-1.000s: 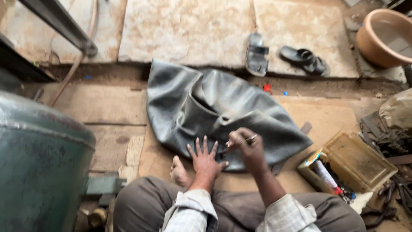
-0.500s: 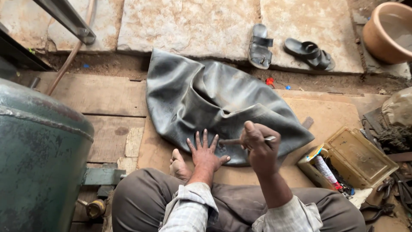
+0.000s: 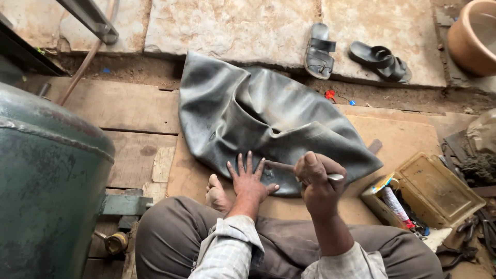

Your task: Repairing a puncture in a large rubber inner tube using a metal file and adhesive.

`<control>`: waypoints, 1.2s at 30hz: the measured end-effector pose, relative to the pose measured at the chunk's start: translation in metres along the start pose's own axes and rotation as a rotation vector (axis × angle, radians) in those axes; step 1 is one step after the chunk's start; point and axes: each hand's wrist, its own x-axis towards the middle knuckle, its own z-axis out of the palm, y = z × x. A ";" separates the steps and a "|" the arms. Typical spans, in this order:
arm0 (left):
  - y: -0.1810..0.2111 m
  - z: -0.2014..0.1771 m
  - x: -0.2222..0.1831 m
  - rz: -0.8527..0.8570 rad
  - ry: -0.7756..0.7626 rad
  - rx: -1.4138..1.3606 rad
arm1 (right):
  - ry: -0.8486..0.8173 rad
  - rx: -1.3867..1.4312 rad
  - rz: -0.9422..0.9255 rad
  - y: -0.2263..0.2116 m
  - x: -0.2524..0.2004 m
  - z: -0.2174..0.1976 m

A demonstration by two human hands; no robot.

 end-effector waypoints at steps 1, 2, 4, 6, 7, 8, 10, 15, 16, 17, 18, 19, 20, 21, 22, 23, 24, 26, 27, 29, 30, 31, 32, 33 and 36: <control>-0.001 0.000 -0.001 -0.004 -0.003 -0.001 | -0.002 0.003 0.004 0.011 -0.003 -0.003; -0.002 -0.001 -0.001 -0.002 -0.004 0.002 | -0.012 -0.001 0.026 0.022 -0.006 -0.008; 0.000 -0.005 0.000 0.002 0.002 0.005 | -0.024 -0.005 0.042 0.034 -0.003 -0.012; 0.000 -0.004 -0.002 0.003 0.035 -0.010 | -0.026 -0.075 0.142 0.036 -0.001 -0.012; -0.001 0.003 -0.007 0.001 0.025 -0.009 | -0.023 -0.074 0.152 0.029 -0.006 -0.010; 0.000 0.001 -0.004 0.008 0.036 -0.010 | -0.012 -0.069 0.133 0.023 -0.002 -0.009; 0.002 -0.001 0.000 0.011 0.044 -0.016 | -0.006 -0.064 0.119 0.013 -0.001 -0.008; -0.002 0.002 0.002 0.008 0.046 -0.006 | 0.010 0.014 0.044 0.036 -0.014 -0.012; -0.001 0.002 0.002 0.011 0.049 -0.005 | 0.011 0.013 0.040 0.038 -0.010 -0.013; 0.000 0.003 0.002 0.020 0.058 -0.017 | 0.036 -0.061 0.066 0.041 -0.007 -0.015; -0.001 0.005 0.001 0.023 0.066 -0.027 | 0.058 -0.131 0.096 0.044 -0.006 -0.015; -0.004 0.005 -0.002 0.019 0.067 -0.026 | 0.057 -0.127 0.096 0.039 -0.004 -0.013; -0.003 0.004 -0.004 0.026 0.054 -0.031 | 0.082 -0.101 0.105 0.034 -0.004 -0.014; -0.002 0.003 -0.005 0.033 0.041 -0.036 | 0.107 -0.075 0.113 0.029 -0.003 -0.015; 0.000 0.001 0.001 0.031 0.044 -0.040 | 0.102 -0.075 0.112 0.021 0.001 -0.014; 0.000 -0.001 0.006 0.022 0.049 -0.030 | 0.075 0.014 0.081 0.014 0.004 -0.013; -0.001 0.005 0.007 0.008 0.037 -0.026 | 0.048 0.100 0.068 0.006 0.001 -0.012; -0.002 0.007 0.004 0.002 0.039 -0.025 | 0.017 0.029 0.061 0.019 -0.006 -0.011; -0.002 0.004 0.005 0.004 0.055 -0.016 | -0.010 -0.042 0.036 0.024 -0.006 -0.011; 0.001 0.004 0.001 0.016 0.042 -0.019 | 0.015 -0.148 0.066 0.030 -0.007 -0.013; 0.000 0.002 0.001 0.013 0.033 -0.024 | 0.030 -0.243 0.096 0.035 -0.006 -0.013; -0.003 -0.001 0.002 0.009 0.042 -0.026 | 0.024 -0.240 0.089 0.032 -0.001 -0.010; -0.002 0.004 -0.002 0.014 0.027 -0.031 | 0.033 -0.189 0.120 0.026 -0.004 -0.010; -0.002 0.009 -0.006 0.019 0.012 -0.036 | 0.044 -0.139 0.151 0.020 -0.007 -0.010; -0.002 0.004 0.007 0.010 0.059 -0.041 | -0.010 0.014 0.074 0.005 0.000 -0.009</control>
